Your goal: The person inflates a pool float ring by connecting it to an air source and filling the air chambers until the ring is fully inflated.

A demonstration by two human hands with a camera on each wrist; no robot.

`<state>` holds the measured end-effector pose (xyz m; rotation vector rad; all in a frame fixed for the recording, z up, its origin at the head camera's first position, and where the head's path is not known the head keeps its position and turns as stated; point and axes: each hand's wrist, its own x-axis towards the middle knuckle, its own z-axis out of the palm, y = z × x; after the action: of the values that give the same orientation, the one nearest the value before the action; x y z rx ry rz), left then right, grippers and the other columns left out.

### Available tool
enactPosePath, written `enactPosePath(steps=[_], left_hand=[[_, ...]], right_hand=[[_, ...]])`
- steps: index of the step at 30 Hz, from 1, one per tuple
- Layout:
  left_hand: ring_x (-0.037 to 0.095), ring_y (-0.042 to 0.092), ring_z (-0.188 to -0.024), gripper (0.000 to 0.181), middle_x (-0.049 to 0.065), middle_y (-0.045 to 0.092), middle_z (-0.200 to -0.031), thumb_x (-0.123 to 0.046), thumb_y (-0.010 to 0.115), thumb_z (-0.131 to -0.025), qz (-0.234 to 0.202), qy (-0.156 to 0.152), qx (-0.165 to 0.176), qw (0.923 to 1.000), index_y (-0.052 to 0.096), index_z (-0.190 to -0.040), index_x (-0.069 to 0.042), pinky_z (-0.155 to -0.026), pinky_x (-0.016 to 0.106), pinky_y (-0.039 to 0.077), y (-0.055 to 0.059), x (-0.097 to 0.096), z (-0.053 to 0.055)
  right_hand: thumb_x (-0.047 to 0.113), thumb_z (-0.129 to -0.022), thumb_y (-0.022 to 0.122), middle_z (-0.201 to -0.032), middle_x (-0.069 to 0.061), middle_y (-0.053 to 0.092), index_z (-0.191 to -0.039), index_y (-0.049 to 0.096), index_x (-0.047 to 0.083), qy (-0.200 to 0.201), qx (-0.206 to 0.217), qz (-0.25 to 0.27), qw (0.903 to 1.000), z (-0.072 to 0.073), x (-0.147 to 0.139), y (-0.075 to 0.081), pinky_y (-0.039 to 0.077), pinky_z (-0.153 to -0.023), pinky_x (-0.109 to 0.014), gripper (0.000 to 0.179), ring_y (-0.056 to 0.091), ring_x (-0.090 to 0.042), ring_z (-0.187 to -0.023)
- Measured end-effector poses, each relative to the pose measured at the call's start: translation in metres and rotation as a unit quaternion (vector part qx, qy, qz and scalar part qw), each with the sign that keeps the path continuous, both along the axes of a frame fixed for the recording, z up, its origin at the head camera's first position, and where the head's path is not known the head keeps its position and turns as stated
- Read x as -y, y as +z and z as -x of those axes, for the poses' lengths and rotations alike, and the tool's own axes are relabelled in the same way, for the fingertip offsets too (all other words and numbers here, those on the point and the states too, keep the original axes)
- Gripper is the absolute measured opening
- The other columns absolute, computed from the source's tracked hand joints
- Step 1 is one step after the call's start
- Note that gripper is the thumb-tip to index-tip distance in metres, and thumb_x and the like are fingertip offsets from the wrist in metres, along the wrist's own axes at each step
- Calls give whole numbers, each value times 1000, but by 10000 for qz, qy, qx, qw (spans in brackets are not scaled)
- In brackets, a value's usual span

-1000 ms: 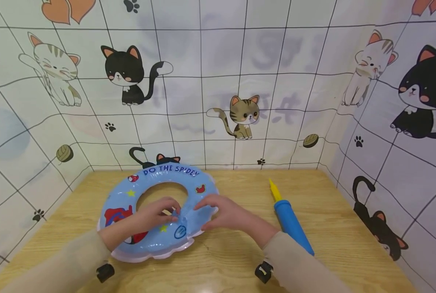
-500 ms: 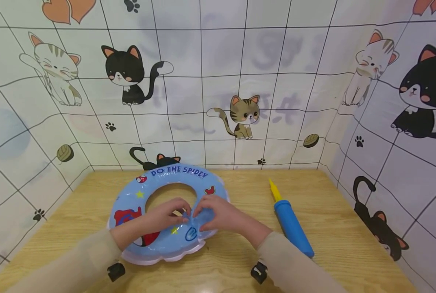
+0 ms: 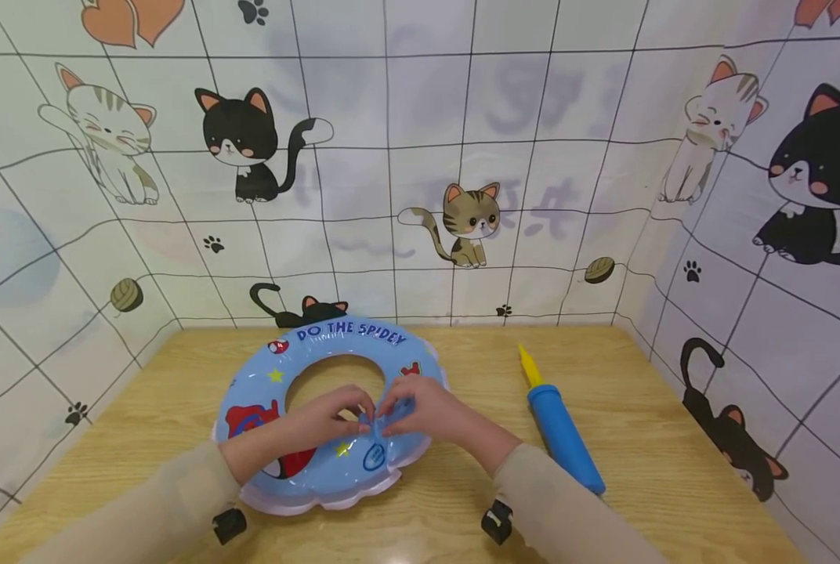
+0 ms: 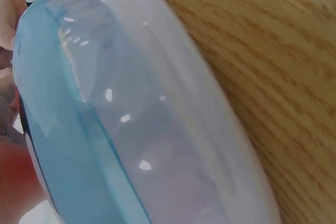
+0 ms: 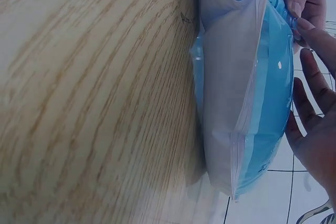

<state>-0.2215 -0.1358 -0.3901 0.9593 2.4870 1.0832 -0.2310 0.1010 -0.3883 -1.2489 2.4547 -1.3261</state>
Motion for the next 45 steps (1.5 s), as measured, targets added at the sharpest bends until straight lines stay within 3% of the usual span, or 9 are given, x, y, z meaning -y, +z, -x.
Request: enactPosePath(steps=[9, 14, 21, 25, 30, 34, 38, 41, 45], left_hand=[[21, 54, -110, 17, -6, 57, -106, -17, 73, -89, -177, 71, 41, 9998, 62, -103, -18, -95, 41, 48, -2, -1, -2], [23, 57, -108, 26, -5, 58, -108, -21, 80, -83, -75, 415, 204, 9989, 63, -102, -19, -89, 39, 52, -2, -1, -5], [28, 62, -105, 22, -2, 62, -106, -17, 81, -81, 28, 782, 108, 9969, 65, -95, -18, -90, 43, 51, 1, -3, -10], [26, 62, -104, 17, -5, 62, -101, -13, 78, -83, -27, 808, 110, 9967, 65, -93, -17, -91, 42, 50, 0, -4, -9], [26, 63, -103, 15, -4, 62, -101, -9, 77, -84, -152, 763, 89, 9969, 66, -91, -15, -91, 42, 51, -1, -4, -8], [27, 62, -104, 14, -3, 62, -103, -10, 77, -85, -192, 800, 97, 9966, 66, -93, -15, -92, 42, 50, -1, -4, -7], [27, 61, -106, 14, -2, 63, -106, -13, 76, -86, -199, 862, 129, 9960, 68, -97, -16, -93, 43, 49, 0, -4, -7], [28, 61, -107, 15, 0, 64, -108, -14, 76, -86, -210, 935, 94, 9954, 70, -100, -15, -93, 45, 49, 0, -5, -7], [29, 61, -107, 16, 1, 64, -109, -15, 76, -86, -193, 1018, 28, 9946, 71, -101, -14, -93, 46, 49, 0, -5, -7]], right_hand=[[13, -77, 84, -90, 8, 65, -87, 75, 13, 106, -156, 105, 9998, 0, 2, -1, 50, -83, -34, 13, 59, -9, -90], [13, -78, 83, -90, 6, 67, -87, 75, 12, 165, -177, 179, 9995, -1, 3, -1, 51, -82, -34, 13, 60, -10, -90], [10, -77, 83, -89, 6, 68, -88, 75, 10, 85, -7, 207, 9997, -3, 6, 1, 52, -81, -35, 13, 62, -10, -89], [8, -78, 82, -88, 3, 70, -89, 76, 8, 47, 127, 311, 9994, -5, 9, -1, 53, -81, -37, 13, 63, -12, -88], [8, -79, 81, -86, 3, 69, -90, 72, 9, -391, 353, 349, 9980, -8, 13, -2, 52, -83, -40, 14, 62, -14, -87], [3, -78, 80, -86, -2, 69, -87, 74, 6, -570, 214, 429, 9972, -10, 16, -2, 51, -81, -46, 11, 63, -18, -87], [-6, -78, 77, -87, -11, 70, -88, 74, -2, -426, -1, 617, 9972, -17, 18, 7, 51, -77, -53, 11, 64, -26, -86], [-5, -79, 77, -87, -11, 71, -89, 75, -2, -313, -126, 734, 9967, -16, 18, 6, 53, -75, -49, 11, 65, -24, -85], [3, -81, 78, -89, -2, 72, -90, 77, 4, -249, -308, 701, 9968, -8, 16, -6, 54, -77, -37, 10, 66, -14, -86]])
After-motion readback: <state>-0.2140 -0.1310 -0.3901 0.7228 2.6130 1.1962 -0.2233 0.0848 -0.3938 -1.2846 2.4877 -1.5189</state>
